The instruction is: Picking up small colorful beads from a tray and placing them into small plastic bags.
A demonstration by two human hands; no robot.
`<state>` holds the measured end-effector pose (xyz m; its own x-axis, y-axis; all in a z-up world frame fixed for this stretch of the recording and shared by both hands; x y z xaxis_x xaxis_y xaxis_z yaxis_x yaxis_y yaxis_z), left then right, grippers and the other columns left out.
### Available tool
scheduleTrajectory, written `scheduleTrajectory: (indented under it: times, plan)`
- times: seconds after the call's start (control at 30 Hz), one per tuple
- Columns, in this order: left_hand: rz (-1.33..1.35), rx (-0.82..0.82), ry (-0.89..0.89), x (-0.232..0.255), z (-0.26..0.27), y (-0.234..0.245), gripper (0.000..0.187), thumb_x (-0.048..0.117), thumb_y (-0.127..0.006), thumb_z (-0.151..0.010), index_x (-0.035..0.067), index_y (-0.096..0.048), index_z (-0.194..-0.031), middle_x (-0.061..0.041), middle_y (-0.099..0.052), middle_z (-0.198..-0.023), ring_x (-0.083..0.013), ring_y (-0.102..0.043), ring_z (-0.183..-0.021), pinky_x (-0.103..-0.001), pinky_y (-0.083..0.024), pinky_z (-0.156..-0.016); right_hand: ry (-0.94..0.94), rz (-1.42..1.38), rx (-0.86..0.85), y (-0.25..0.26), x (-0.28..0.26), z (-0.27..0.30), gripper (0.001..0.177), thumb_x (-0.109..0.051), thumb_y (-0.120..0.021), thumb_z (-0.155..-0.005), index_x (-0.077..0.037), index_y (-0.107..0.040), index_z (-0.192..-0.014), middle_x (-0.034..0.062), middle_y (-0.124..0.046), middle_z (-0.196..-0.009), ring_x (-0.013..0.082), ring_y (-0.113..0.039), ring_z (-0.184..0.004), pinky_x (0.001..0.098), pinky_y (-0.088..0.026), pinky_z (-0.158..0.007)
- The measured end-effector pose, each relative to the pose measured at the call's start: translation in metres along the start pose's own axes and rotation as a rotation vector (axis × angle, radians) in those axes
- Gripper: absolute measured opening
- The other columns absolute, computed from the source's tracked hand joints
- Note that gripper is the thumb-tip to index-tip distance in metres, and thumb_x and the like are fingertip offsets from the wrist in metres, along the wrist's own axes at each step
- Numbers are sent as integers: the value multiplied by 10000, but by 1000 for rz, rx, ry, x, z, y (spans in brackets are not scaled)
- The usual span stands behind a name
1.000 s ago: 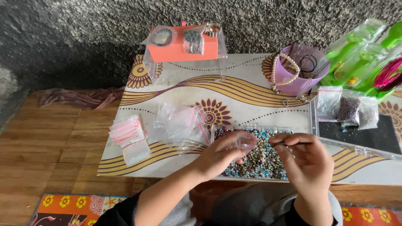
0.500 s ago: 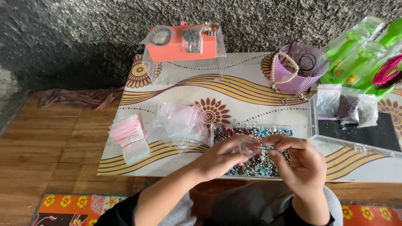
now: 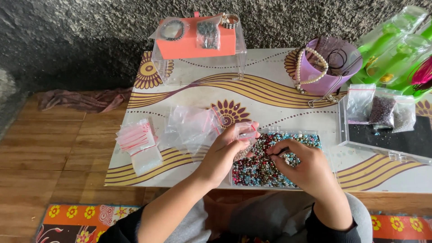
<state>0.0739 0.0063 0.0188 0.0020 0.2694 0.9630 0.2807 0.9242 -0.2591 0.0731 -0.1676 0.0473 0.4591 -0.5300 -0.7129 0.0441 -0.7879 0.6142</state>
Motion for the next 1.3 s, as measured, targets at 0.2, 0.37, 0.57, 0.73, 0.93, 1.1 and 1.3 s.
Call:
scheduleTrajectory:
  times: [0.2,0.37,0.57,0.73,0.93,1.1,1.3]
  plan:
    - [-97,18,11,1,2,0,558,244,-545,-959,30,-490,-1472,-305,-532,-1401,-407,-532,-1263,-439,-551,-922,132,-3,-23,-3,-5,1,124,5,-747,-814,-42,-726,-928,128,-803,-831,301,-814,-839,449,-622,-778]
    - [-139,-51,2,3,3,-4,522,231,-542,-966,48,-508,-1453,-263,-562,-1345,-344,-551,-1186,-397,-546,-908,127,-35,40,4,5,6,131,5,-752,-813,-66,-726,-920,94,-808,-857,264,-817,-869,423,-615,-809]
    - [-255,-235,5,13,14,-29,492,154,-505,-965,0,-514,-1432,-281,-590,-1224,-358,-573,-1074,-434,-546,-895,240,-522,364,35,4,29,225,149,-749,-784,65,-571,-892,236,-734,-907,318,-789,-890,431,-634,-895]
    - [-319,-310,29,17,18,-39,487,121,-493,-967,-38,-508,-1427,-265,-607,-1203,-320,-590,-1015,-393,-542,-837,328,-629,441,31,-12,30,241,183,-740,-771,91,-540,-869,284,-712,-879,384,-789,-910,466,-640,-883]
    - [-187,-187,45,-2,6,-12,484,215,-510,-956,-3,-542,-1387,-260,-607,-1210,-323,-595,-1042,-395,-545,-840,160,-445,491,38,1,15,215,162,-751,-850,103,-552,-907,271,-710,-937,358,-779,-934,442,-645,-874]
    - [-105,-65,35,9,6,-2,526,243,-523,-954,8,-499,-1423,-280,-566,-1304,-365,-576,-1157,-406,-547,-870,54,-10,192,6,0,0,126,10,-756,-838,-82,-708,-910,68,-811,-901,245,-801,-896,403,-607,-824]
    - [-92,-60,15,3,5,3,523,248,-535,-942,1,-507,-1402,-290,-569,-1298,-375,-575,-1162,-410,-556,-862,50,59,188,0,-6,-2,107,-12,-761,-856,-76,-716,-928,79,-804,-891,249,-795,-898,405,-607,-807]
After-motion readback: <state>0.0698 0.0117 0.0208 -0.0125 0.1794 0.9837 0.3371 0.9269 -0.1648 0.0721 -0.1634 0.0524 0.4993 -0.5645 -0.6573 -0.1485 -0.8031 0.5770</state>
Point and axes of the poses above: each hand's wrist, its own z-axis away from the middle knuckle, its own y-axis out of the back of the hand, x = y × z, the point moved 8 cm from there along -z, towards the middle knuckle
